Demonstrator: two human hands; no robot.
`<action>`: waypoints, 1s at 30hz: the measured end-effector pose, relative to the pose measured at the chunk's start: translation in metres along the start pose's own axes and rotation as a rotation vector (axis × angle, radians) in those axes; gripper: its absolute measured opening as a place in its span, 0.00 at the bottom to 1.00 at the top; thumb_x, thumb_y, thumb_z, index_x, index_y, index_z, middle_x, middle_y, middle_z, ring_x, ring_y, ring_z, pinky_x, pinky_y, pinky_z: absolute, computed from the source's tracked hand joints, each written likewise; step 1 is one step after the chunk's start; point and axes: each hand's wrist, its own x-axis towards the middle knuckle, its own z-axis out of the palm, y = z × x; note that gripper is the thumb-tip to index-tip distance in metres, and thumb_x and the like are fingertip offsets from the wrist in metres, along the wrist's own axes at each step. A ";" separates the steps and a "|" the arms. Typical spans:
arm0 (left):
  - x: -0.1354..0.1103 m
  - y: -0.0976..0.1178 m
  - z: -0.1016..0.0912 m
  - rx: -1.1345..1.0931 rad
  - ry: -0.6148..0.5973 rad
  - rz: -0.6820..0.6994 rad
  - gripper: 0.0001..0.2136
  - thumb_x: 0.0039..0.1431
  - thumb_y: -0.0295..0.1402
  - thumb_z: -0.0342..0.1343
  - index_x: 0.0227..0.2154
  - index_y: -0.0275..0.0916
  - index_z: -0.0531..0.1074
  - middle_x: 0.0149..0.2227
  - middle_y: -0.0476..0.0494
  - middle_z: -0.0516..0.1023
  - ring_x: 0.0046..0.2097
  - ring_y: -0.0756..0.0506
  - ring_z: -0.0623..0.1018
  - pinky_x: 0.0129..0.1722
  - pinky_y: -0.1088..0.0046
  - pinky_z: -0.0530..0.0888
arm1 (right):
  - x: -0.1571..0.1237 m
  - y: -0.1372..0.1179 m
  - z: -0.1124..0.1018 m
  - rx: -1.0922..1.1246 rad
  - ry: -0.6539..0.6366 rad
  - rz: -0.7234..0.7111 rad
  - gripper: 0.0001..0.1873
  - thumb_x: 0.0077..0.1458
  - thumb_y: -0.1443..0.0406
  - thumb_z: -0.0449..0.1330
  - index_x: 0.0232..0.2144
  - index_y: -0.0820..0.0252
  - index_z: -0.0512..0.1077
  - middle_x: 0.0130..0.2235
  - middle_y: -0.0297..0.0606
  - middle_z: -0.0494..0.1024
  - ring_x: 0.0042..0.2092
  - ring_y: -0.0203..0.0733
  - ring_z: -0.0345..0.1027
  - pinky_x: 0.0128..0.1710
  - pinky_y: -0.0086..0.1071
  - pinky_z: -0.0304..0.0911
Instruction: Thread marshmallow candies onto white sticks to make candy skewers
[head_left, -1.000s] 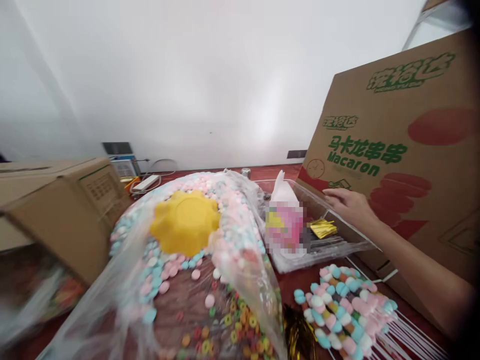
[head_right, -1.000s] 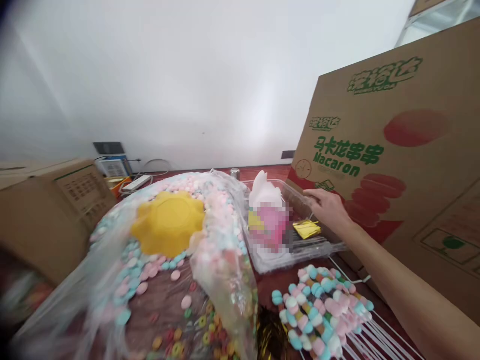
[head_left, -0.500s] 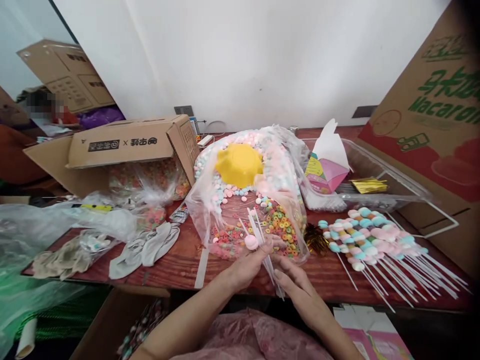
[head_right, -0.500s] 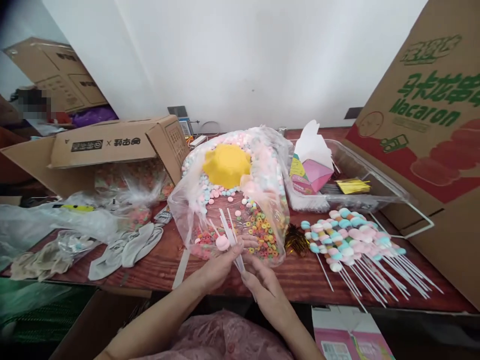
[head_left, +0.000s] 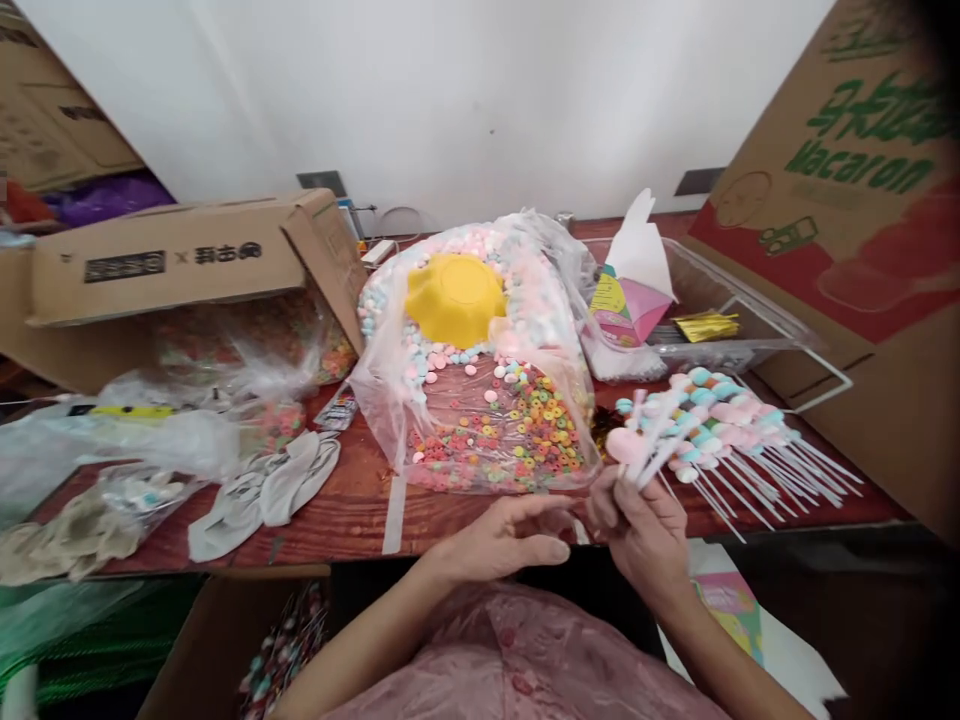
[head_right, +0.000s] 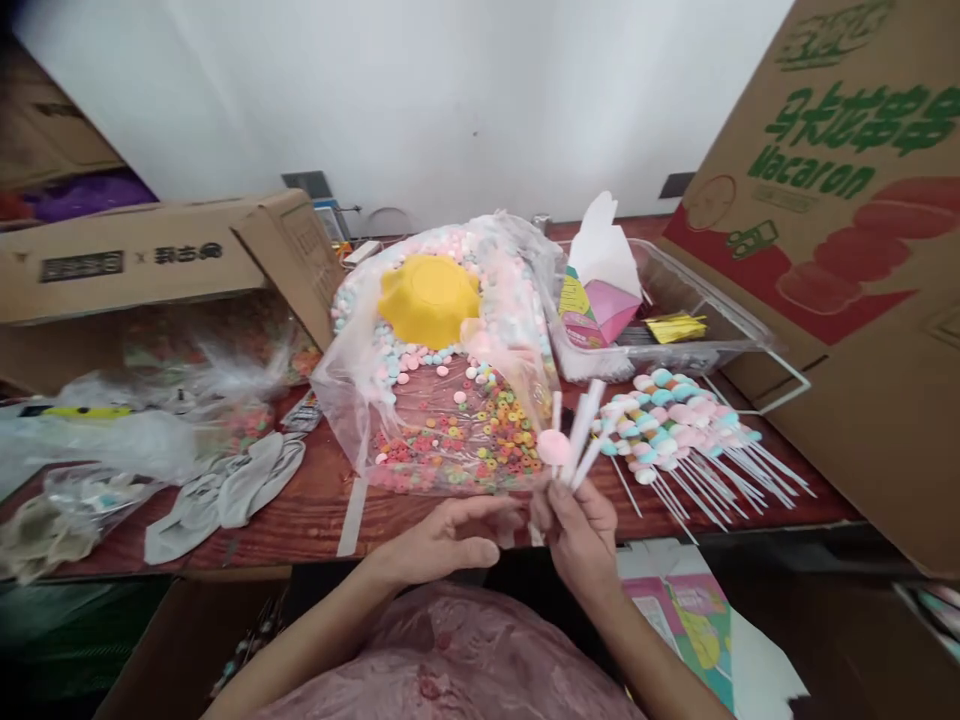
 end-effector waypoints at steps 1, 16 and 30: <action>-0.005 -0.003 -0.002 0.027 0.027 -0.035 0.32 0.49 0.52 0.66 0.54 0.39 0.75 0.48 0.37 0.79 0.47 0.42 0.76 0.48 0.67 0.71 | 0.004 0.001 -0.009 -0.025 0.074 -0.116 0.14 0.55 0.52 0.67 0.32 0.56 0.72 0.20 0.25 0.57 0.21 0.31 0.50 0.22 0.27 0.52; -0.043 -0.011 -0.014 -0.106 0.367 -0.086 0.19 0.51 0.45 0.68 0.43 0.42 0.80 0.41 0.43 0.84 0.43 0.46 0.79 0.50 0.69 0.72 | 0.011 0.050 -0.064 -0.212 0.223 -0.127 0.13 0.58 0.55 0.64 0.32 0.60 0.74 0.24 0.32 0.73 0.21 0.31 0.60 0.22 0.27 0.56; -0.005 0.030 -0.026 -0.120 0.581 0.319 0.17 0.48 0.41 0.70 0.40 0.40 0.82 0.33 0.46 0.81 0.34 0.49 0.79 0.36 0.72 0.79 | -0.014 0.013 -0.010 -0.535 -0.263 0.142 0.15 0.61 0.53 0.59 0.32 0.58 0.75 0.23 0.31 0.67 0.26 0.35 0.59 0.26 0.29 0.57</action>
